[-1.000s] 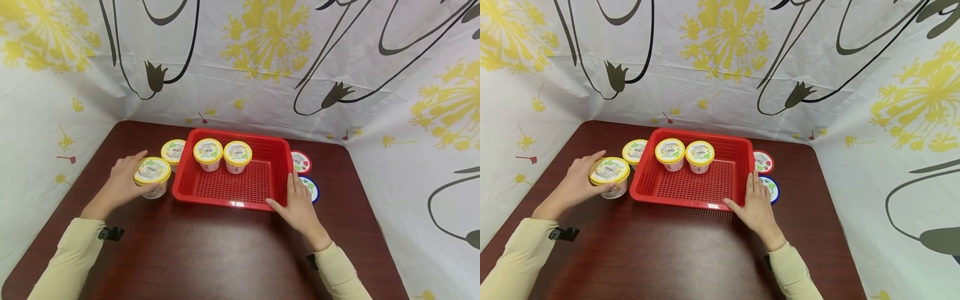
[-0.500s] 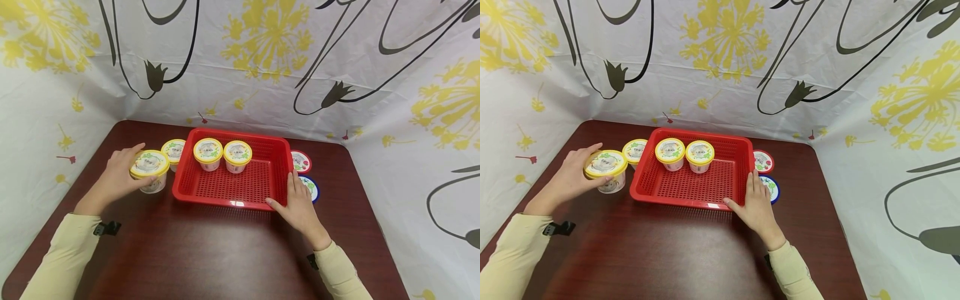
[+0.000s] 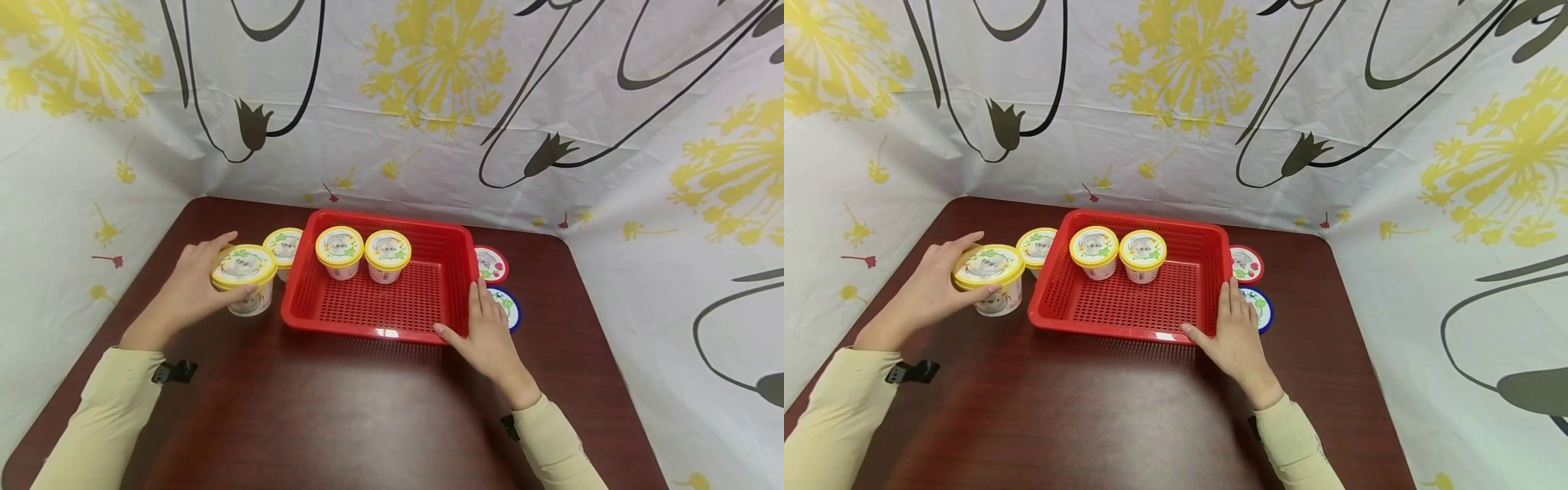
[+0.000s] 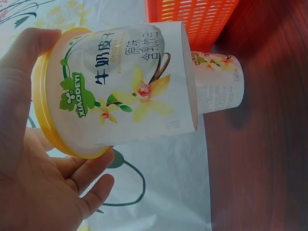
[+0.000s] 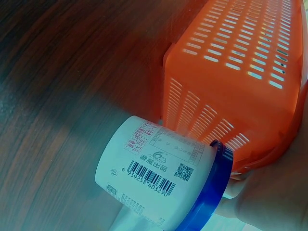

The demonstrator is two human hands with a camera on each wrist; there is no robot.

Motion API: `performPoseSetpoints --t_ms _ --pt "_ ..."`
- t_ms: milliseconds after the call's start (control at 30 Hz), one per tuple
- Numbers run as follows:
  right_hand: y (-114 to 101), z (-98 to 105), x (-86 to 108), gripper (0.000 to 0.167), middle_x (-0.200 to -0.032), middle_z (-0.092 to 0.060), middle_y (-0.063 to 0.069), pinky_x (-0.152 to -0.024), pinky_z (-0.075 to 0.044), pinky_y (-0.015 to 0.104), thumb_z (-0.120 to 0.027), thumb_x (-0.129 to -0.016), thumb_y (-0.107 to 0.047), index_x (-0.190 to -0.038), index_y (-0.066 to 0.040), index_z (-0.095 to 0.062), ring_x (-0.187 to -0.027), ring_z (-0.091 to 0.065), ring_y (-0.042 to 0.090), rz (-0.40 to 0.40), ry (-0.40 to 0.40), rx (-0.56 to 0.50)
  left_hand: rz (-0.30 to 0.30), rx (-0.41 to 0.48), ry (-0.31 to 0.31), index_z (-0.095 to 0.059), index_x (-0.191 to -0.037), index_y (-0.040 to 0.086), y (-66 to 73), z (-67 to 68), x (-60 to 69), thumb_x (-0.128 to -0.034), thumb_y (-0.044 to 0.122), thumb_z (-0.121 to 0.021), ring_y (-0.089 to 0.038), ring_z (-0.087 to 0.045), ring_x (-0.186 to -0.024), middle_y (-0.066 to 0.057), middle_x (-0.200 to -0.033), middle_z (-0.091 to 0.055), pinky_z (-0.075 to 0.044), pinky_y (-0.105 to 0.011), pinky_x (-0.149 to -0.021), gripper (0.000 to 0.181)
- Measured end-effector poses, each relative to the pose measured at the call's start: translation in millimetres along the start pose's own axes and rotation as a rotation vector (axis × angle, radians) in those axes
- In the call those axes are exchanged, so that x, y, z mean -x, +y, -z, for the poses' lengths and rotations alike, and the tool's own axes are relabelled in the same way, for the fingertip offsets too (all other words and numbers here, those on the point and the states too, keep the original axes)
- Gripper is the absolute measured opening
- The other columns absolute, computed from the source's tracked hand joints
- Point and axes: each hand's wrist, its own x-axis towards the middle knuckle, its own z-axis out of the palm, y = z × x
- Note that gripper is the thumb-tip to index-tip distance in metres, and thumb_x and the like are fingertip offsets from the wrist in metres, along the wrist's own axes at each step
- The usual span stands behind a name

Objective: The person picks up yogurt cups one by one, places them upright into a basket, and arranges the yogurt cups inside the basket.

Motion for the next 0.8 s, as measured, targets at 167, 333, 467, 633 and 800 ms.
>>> performPoseSetpoints --t_ms 167,333,467,633,800 --pt "-0.2 0.4 -0.1 0.114 -0.167 -0.007 0.018 -0.115 -0.024 0.07 -0.056 -0.083 -0.074 -0.158 -0.002 -0.009 -0.148 -0.024 0.047 -0.001 -0.003 0.001 -0.01 -0.005 0.006 -0.032 -0.153 0.01 1.2 1.1 -0.5 -0.0755 0.044 -0.082 -0.037 -0.038 -0.112 -0.024 -0.134 -0.052 -0.037 -0.047 -0.081 0.098" --pt "-0.5 0.9 -0.1 0.114 -0.167 -0.007 0.018 -0.115 -0.025 0.07 -0.056 -0.083 -0.074 -0.158 -0.001 -0.01 -0.147 -0.024 0.047 0.001 -0.001 0.003 -0.003 -0.002 0.007 -0.032 -0.153 0.011 2.4 2.4 -1.4 -0.0758 0.042 -0.082 -0.036 -0.038 -0.113 -0.022 -0.135 -0.052 -0.037 -0.047 -0.082 0.097" --pt "-0.6 0.9 -0.1 0.114 -0.167 -0.008 0.018 -0.115 -0.025 0.07 -0.056 -0.083 -0.073 -0.158 -0.001 -0.01 -0.147 -0.025 0.047 0.004 0.003 0.003 0.015 0.006 0.0 -0.032 -0.153 0.012 4.9 3.3 -2.4 -0.0758 0.04 -0.082 -0.034 -0.038 -0.114 -0.021 -0.136 -0.051 -0.038 -0.047 -0.084 0.096" --pt "-0.9 1.0 0.3 0.114 -0.167 -0.009 0.018 -0.115 -0.026 0.07 -0.057 -0.083 -0.073 -0.158 -0.001 -0.011 -0.147 -0.026 0.047 0.008 0.009 0.003 0.011 0.001 0.001 -0.031 -0.153 0.014 8.9 4.5 -4.1 -0.0759 0.042 -0.081 -0.034 -0.037 -0.115 -0.02 -0.136 -0.05 -0.039 -0.047 -0.083 0.096" --pt "-1.0 1.1 0.5 0.114 -0.167 -0.009 0.018 -0.115 -0.025 0.07 -0.056 -0.083 -0.073 -0.158 -0.001 -0.01 -0.147 -0.025 0.047 0.009 0.009 0.0 -0.012 0.005 0.014 -0.033 -0.153 0.016 13.4 6.0 -7.5 -0.0759 0.04 -0.082 -0.033 -0.037 -0.114 -0.018 -0.136 -0.051 -0.039 -0.045 -0.082 0.095"
